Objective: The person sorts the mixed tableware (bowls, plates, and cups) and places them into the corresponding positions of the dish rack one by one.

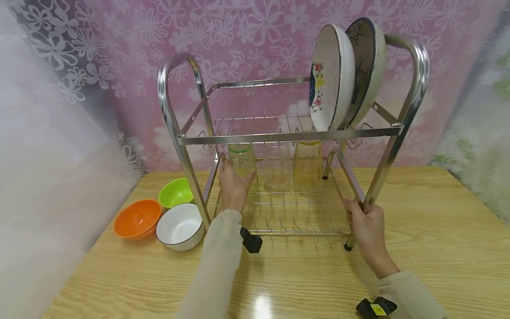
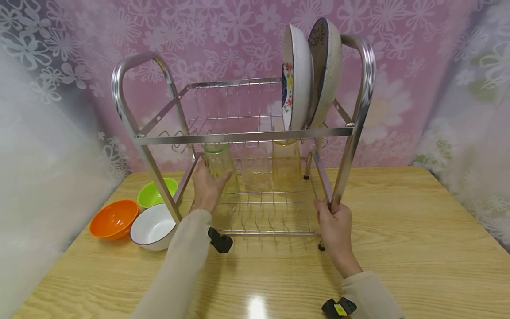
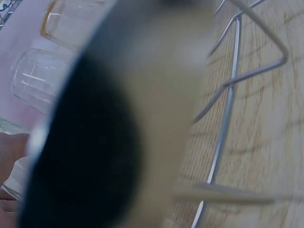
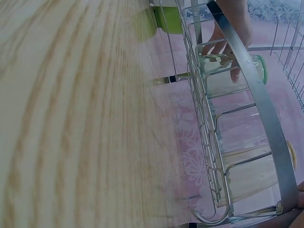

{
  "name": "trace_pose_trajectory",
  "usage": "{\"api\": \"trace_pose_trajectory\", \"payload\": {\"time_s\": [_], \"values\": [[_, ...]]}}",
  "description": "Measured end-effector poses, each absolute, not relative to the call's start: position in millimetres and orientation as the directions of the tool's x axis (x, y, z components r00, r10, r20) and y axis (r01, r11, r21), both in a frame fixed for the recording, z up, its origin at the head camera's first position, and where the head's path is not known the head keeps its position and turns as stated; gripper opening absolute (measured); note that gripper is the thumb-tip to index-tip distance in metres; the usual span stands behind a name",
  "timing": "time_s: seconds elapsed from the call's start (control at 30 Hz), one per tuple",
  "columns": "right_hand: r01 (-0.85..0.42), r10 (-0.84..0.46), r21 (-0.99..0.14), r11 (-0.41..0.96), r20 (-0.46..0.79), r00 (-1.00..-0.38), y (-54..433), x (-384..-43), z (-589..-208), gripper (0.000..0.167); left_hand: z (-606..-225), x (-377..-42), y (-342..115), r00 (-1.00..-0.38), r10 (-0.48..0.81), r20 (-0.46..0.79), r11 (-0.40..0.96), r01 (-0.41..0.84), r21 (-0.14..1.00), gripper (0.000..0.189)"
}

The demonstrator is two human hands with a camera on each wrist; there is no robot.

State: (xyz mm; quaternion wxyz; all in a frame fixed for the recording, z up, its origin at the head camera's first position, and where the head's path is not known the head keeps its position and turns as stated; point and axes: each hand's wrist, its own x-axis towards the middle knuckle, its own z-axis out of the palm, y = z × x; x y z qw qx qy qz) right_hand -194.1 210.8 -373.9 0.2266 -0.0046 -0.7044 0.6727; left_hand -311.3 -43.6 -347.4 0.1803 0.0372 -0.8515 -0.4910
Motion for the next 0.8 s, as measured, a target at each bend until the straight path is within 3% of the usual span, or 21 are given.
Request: {"api": "trace_pose_trajectory", "payload": {"time_s": [0.43,0.67,0.8], "values": [[-0.313,0.319,-0.945,0.089,0.325,-0.89,208.4,-194.1,-372.4,0.046,-352.4,-318.8,-48.3,-0.907,-0.205,0.369,0.492,0.231,0.839,0.071],[-0.304,0.319,-0.947,0.099,0.32,-0.892,209.5,-193.7,-372.9,0.046,-353.7,-319.0,-47.8,-0.937,-0.18,0.3,0.463,0.188,0.866,0.092],[-0.295,0.321,-0.95,0.103,0.312,-0.894,210.3,-193.8,-373.6,0.046,-354.9,-316.8,-46.4,-0.954,-0.164,0.252,0.447,0.156,0.881,0.094]]}}
